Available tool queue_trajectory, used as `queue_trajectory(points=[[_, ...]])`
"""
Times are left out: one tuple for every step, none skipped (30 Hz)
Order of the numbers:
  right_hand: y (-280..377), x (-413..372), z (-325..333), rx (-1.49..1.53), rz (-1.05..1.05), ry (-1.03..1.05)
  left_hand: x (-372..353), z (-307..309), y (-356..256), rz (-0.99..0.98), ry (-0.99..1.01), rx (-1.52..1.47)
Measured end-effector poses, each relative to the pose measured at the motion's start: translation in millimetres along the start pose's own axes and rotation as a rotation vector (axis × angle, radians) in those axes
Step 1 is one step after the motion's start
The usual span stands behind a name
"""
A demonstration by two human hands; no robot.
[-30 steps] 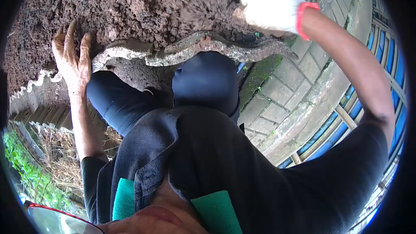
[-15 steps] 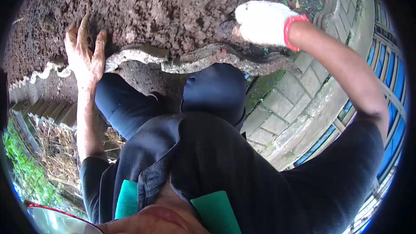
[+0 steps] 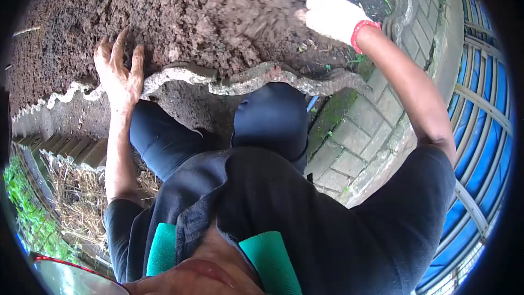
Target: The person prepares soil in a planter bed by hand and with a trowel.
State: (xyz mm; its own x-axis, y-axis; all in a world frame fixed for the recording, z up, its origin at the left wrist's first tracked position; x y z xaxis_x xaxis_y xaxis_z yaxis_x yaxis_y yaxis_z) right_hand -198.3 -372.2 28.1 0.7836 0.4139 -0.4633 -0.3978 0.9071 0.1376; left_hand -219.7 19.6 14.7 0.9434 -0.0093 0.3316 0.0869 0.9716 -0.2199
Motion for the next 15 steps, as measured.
queue_trajectory(points=[[3.2, -1.6, 11.9, -0.021, 0.020, -0.076, 3.4, -3.1, -0.4, 0.016, 0.005, -0.010], [14.1, -4.4, 23.2, -0.034, 0.043, -0.144, 1.6, -4.2, 0.6, 0.032, 0.021, -0.015], [21.6, -8.5, 29.7, -0.045, 0.069, -0.217, -0.7, -3.1, 1.9, 0.049, 0.033, -0.015], [19.7, -9.9, 31.3, -0.106, 0.157, -0.389, -0.4, -0.7, -0.8, 0.028, 0.009, -0.007], [24.1, -11.8, 39.7, -0.109, 0.080, -0.296, -1.4, 0.4, -2.6, 0.013, -0.036, 0.047], [31.4, -16.0, 55.4, -0.116, -0.002, -0.207, 1.6, 1.6, -1.3, 0.054, 0.021, -0.019], [35.7, -23.2, 66.7, -0.118, -0.089, -0.111, 3.8, 1.7, -0.9, 0.093, 0.087, -0.090], [38.8, -35.5, 72.7, -0.122, -0.067, -0.161, 7.7, 7.3, -8.4, 0.168, 0.171, -0.169], [44.8, -48.9, 72.6, -0.139, -0.002, -0.297, 9.3, 7.2, -12.2, 0.180, 0.204, -0.254], [50.5, -66.2, 69.9, -0.156, 0.053, -0.424, 9.1, 2.6, -16.2, 0.126, 0.153, -0.279], [56.7, -85.4, 67.7, -0.179, 0.101, -0.549, 7.9, -3.2, -22.1, 0.070, 0.102, -0.313], [65.6, -99.0, 55.4, -0.350, 0.092, -0.557, 6.5, -3.4, -32.2, 0.013, 0.099, -0.206], [72.6, -104.3, 45.2, -0.410, 0.109, -0.674, 6.7, -1.5, -36.0, 0.010, 0.100, -0.226], [75.4, -112.5, 26.4, -0.391, 0.095, -0.616, 5.9, -4.8, -33.9, -0.023, 0.064, -0.225], [81.3, -118.0, 15.9, -0.374, 0.090, -0.562, 4.7, -8.1, -27.8, -0.047, 0.021, -0.218]])
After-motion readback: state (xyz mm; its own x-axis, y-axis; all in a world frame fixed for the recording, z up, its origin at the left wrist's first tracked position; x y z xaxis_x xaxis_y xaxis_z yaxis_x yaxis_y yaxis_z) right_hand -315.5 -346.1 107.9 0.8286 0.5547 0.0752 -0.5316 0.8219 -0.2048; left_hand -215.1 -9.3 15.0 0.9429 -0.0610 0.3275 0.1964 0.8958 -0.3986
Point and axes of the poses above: each hand's wrist, its own x-axis towards the middle knuckle, its own z-axis out of the back of the hand, y = z × x, the point moved 4 cm from there along x, towards the middle knuckle, and after that the axes turned 14 degrees about z, right-handed, at the moved point
